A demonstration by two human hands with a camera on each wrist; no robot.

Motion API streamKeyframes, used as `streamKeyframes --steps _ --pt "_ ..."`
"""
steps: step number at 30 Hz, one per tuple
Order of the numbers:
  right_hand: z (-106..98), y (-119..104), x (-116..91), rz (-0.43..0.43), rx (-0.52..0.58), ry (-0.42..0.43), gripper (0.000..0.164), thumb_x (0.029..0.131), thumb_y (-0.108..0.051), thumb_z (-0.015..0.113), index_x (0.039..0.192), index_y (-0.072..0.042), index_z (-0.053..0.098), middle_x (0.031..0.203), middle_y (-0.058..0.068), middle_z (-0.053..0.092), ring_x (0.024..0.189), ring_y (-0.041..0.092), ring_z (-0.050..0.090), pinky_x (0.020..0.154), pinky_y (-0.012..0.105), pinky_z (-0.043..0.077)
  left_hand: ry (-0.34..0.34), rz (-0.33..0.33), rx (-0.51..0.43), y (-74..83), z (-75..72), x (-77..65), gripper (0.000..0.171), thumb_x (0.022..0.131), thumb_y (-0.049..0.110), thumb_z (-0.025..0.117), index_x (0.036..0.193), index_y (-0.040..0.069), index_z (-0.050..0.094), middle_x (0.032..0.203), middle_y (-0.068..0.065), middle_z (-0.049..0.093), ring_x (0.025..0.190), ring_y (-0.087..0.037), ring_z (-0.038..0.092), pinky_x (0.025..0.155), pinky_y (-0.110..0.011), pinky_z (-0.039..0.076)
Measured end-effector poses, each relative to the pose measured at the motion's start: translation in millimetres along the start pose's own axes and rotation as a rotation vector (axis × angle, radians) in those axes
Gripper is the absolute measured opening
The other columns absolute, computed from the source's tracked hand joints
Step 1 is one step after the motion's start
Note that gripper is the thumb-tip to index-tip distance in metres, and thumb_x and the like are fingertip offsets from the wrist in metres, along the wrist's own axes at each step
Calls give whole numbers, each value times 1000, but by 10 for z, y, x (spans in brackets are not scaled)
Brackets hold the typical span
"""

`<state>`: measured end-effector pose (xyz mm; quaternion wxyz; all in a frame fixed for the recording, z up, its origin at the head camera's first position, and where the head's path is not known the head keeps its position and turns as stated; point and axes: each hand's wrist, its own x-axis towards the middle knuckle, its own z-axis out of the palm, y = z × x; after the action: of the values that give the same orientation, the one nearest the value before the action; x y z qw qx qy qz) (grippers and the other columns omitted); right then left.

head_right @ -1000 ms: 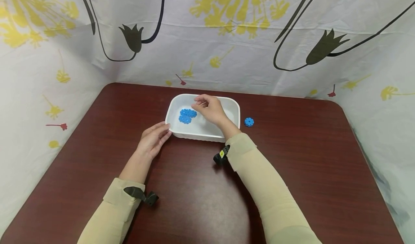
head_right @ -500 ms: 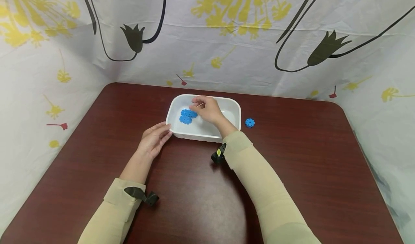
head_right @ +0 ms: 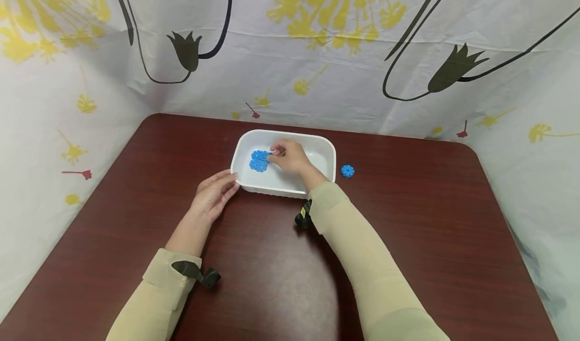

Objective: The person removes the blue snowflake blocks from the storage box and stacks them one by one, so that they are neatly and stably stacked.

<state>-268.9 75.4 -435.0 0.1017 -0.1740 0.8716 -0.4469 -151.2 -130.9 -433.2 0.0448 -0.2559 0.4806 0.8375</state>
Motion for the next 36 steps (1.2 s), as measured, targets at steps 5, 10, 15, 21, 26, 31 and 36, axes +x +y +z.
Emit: streamKeyframes --steps 5,10,15,21,26,31,36 --pt "29 37 27 6 -65 -25 27 93 -11 74 115 3 68 99 15 67 96 27 62 86 32 54 9 -3 -7 -5 -2 22 33 92 -3 71 123 -4 60 100 -9 62 77 -12 64 79 -22 62" --pt "67 64 70 -1 -148 -52 32 93 -12 75 121 2 68 95 13 67 90 23 60 81 29 51 8 -5 -4 10 -4 21 31 92 -2 71 122 -3 60 104 -9 61 79 -12 64 81 -22 62" --pt "77 42 85 -44 -237 -53 33 92 -13 76 120 1 69 88 11 67 84 23 59 84 34 51 1 -3 7 28 4 15 31 93 -1 71 121 -2 60 107 -9 60 80 -13 64 83 -22 61" --pt "65 31 68 -35 -250 -50 17 92 -14 76 99 -1 68 84 7 62 83 22 54 83 34 48 -3 -4 10 29 12 21 31 92 0 71 121 -2 60 106 -9 60 80 -13 64 83 -23 61" --pt "36 50 71 16 -187 -41 18 92 -13 75 102 0 68 94 11 65 91 22 59 86 32 52 -5 -2 9 21 16 33 30 92 -1 71 120 -1 60 105 -9 60 80 -13 64 83 -23 62" --pt "11 60 77 44 -121 -43 40 87 -12 81 121 1 64 95 11 67 90 22 61 85 30 52 -5 -3 3 21 15 39 28 92 -1 71 119 -1 61 104 -9 61 79 -13 64 82 -23 62" --pt "2 70 71 20 -130 -65 46 81 -11 86 120 1 65 88 8 66 84 20 59 77 27 49 -1 -7 2 18 24 36 26 92 -1 71 117 0 62 103 -9 61 79 -13 65 81 -23 62"
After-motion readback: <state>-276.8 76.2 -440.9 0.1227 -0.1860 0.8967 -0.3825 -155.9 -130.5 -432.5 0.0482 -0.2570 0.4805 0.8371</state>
